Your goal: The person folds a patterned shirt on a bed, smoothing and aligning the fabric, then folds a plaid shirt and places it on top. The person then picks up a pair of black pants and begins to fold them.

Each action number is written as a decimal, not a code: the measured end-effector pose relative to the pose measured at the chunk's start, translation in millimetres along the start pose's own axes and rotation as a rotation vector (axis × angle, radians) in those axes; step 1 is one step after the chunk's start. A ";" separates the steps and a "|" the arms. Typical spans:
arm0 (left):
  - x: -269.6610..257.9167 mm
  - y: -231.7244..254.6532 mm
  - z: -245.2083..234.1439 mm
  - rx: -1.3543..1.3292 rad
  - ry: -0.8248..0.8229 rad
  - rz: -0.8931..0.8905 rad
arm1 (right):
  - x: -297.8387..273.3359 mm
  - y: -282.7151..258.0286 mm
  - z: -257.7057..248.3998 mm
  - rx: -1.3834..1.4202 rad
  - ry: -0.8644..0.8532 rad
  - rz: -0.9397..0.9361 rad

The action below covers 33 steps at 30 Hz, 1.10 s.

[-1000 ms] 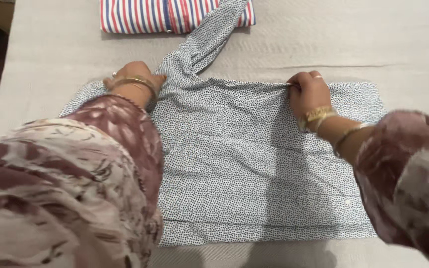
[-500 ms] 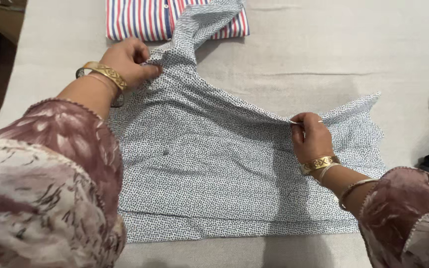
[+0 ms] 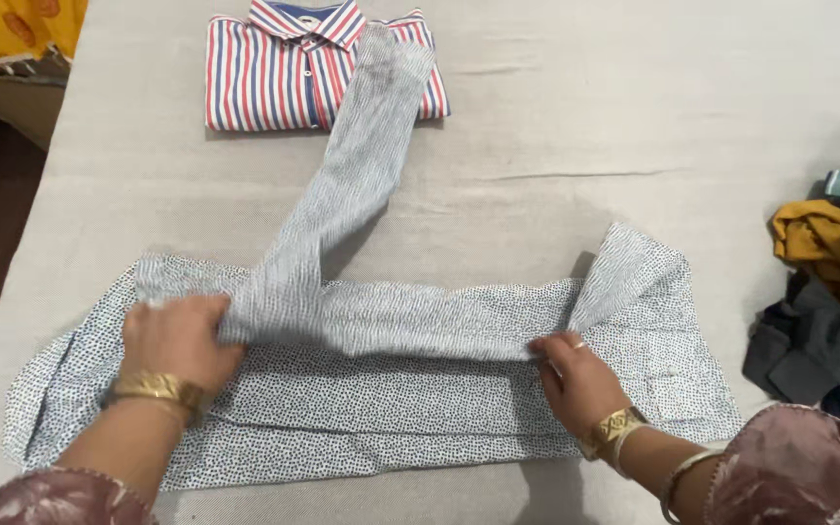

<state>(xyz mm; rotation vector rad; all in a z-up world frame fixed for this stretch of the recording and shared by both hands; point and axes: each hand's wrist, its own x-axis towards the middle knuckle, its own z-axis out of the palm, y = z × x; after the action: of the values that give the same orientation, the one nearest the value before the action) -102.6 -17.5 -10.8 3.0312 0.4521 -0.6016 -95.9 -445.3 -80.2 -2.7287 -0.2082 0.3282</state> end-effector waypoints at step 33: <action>-18.0 149.2 61.2 0.122 0.077 0.672 | 74.8 44.8 -85.9 -0.171 -0.101 0.230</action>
<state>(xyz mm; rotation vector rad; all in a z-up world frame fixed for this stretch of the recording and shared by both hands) -98.8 -169.9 -66.3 3.0289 -0.6080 -0.4696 2.5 -502.7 -35.2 -2.9133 0.0555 0.5358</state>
